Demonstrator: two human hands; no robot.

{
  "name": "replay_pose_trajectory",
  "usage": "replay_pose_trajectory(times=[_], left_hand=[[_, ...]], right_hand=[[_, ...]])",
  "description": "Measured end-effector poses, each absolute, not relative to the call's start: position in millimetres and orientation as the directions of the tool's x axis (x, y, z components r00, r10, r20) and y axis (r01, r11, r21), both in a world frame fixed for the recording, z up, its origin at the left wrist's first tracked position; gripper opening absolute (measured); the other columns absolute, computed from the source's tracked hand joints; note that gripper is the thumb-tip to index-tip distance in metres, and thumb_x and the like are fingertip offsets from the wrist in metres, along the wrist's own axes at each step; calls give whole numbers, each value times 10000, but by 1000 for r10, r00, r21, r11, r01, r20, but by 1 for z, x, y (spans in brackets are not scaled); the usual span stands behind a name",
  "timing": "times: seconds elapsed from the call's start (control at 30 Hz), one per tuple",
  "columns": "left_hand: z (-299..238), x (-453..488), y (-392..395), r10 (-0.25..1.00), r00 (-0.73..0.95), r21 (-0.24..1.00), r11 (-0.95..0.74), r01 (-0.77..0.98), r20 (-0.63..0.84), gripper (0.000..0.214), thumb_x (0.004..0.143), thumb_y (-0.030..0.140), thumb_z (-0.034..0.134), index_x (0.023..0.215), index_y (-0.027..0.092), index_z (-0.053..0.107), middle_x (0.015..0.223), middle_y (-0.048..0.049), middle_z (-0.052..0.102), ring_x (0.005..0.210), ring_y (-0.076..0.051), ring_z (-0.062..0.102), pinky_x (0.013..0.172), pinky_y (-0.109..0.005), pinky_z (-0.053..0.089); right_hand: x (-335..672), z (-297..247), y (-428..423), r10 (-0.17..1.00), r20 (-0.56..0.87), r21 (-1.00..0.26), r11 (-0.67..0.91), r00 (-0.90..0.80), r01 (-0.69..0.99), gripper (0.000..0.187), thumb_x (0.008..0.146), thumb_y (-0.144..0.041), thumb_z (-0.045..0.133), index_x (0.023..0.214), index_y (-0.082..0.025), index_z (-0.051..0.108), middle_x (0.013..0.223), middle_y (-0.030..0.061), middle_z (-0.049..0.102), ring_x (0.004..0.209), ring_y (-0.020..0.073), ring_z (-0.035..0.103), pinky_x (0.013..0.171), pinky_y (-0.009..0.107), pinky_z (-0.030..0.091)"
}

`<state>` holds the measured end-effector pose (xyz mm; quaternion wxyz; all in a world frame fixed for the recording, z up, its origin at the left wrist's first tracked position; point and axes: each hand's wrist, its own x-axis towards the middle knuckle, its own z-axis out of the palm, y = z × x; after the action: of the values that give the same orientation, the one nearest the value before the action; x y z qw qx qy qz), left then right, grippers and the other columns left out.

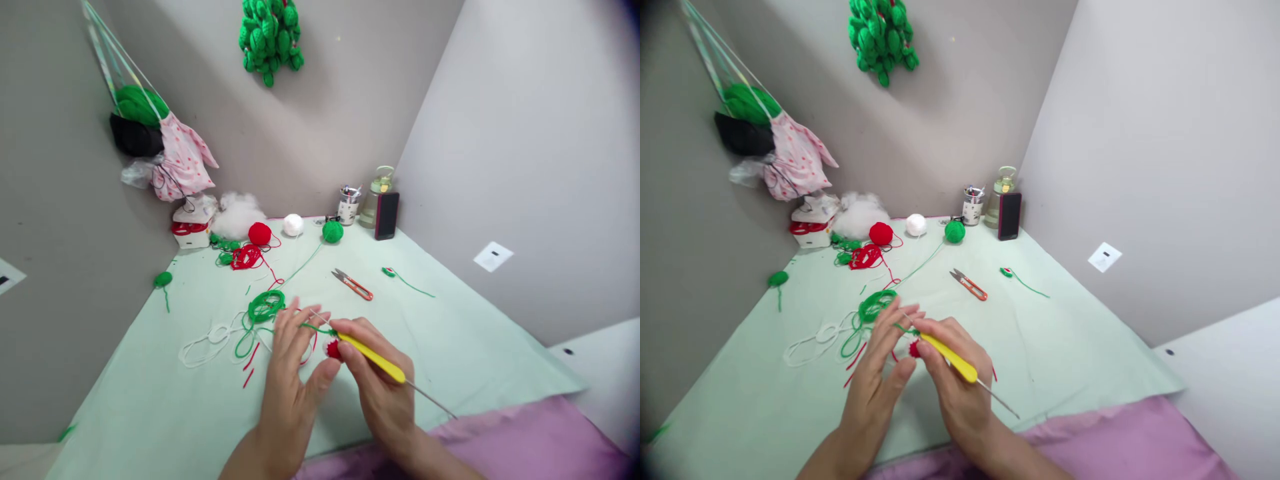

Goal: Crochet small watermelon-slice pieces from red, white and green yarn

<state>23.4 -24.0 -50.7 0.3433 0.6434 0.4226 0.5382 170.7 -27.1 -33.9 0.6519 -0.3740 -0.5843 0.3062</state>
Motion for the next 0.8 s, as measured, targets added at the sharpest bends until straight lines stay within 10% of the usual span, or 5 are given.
replay_pose_trajectory(times=[0.1,0.3,0.5,0.67,0.8], left_hand=[[-45,35,-30,998,19,979,-63,-196,68,347,942,467,794,1269,350,795,1182,-47,761,1210,-260,665,1026,-372,527],[-22,37,-32,988,43,845,148,-514,-147,445,822,361,925,1250,299,817,864,36,613,589,-58,496,550,-183,421],[-16,28,-35,980,74,825,195,-531,-184,496,845,291,897,1329,295,790,852,29,620,568,-57,528,654,-225,483],[-23,25,-31,973,189,889,201,-412,-132,484,824,347,913,1295,335,802,860,15,643,679,-112,563,612,-216,454],[-21,3,-19,968,249,996,42,-82,-20,287,882,388,840,1167,358,841,962,-21,746,942,-231,644,932,-359,493]], right_hand=[[173,-34,-28,781,621,-781,608,73,144,297,1020,-175,699,1210,-358,834,932,23,781,820,144,717,698,233,574],[177,-34,-23,792,607,-794,606,70,39,197,1036,-268,703,1138,-325,862,915,42,776,815,154,706,712,253,594],[183,-26,-16,924,382,-901,373,-1,-222,80,943,-326,828,991,-325,892,809,19,744,624,132,668,603,265,570],[185,-20,-18,891,452,-884,442,-44,-151,96,960,-308,807,984,-318,899,944,76,830,926,225,753,768,325,608],[186,-23,-16,936,342,-909,304,-90,-286,84,953,-360,816,975,-332,893,940,44,838,893,193,748,781,296,598]])
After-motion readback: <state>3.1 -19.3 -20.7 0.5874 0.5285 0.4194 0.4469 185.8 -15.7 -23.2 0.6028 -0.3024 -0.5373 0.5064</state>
